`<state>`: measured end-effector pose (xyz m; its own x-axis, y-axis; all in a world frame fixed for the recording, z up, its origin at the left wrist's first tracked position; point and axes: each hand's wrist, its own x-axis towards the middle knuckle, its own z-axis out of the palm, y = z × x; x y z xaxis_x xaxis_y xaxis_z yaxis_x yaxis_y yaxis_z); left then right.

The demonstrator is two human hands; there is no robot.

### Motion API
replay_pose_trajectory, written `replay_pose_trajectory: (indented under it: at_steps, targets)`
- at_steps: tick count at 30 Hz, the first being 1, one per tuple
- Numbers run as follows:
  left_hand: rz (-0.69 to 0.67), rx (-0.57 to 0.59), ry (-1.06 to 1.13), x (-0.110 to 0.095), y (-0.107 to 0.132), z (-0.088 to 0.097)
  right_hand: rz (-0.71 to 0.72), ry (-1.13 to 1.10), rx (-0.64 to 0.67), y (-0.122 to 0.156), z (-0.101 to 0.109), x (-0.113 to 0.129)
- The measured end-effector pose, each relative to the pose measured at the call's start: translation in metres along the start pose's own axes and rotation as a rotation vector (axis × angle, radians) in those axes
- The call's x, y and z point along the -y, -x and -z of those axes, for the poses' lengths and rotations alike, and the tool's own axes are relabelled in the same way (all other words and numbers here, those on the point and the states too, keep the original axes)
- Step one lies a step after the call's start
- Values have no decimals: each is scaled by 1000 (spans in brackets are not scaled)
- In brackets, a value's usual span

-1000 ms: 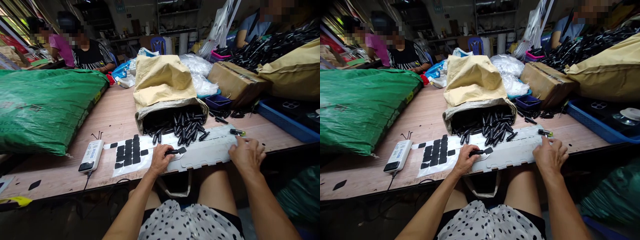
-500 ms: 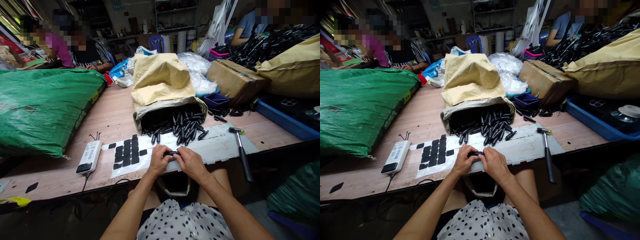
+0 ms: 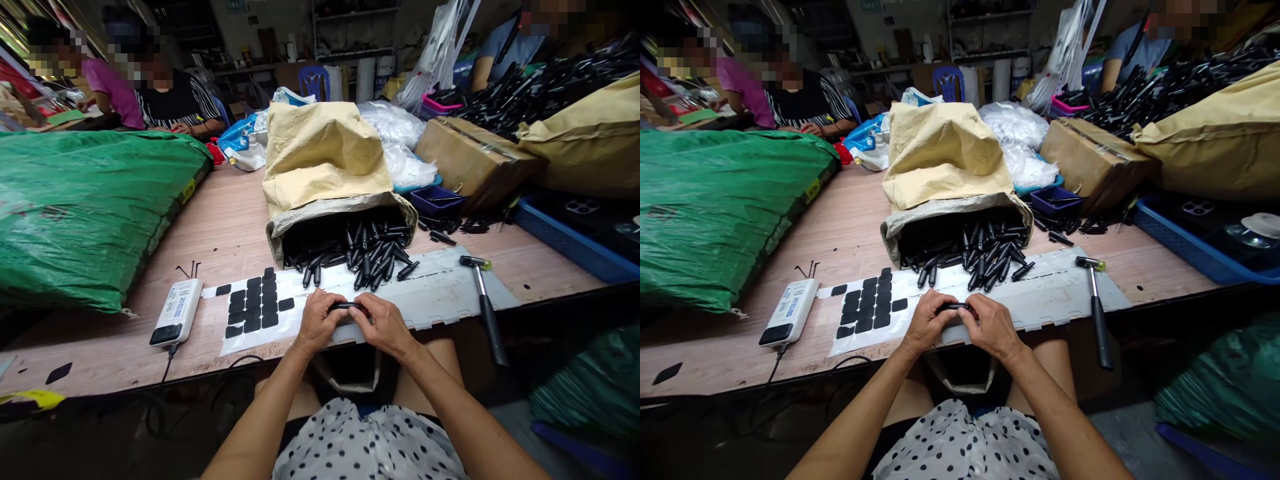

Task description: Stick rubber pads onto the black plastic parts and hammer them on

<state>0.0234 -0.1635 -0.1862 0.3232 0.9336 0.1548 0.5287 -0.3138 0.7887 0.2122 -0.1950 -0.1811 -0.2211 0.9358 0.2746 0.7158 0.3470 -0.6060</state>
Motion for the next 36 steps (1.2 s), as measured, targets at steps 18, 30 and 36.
replay_pose_trajectory:
  at_steps: [18,30,36]
  targets:
    - [-70,88,-132,-8,-1,3,72,46,1,2,-1,-3]
    - [-59,114,-116,-5,-3,3,49,37,-34,1,-7,-6]
    - [-68,117,-81,-3,-1,4,29,-117,1,2,2,-4]
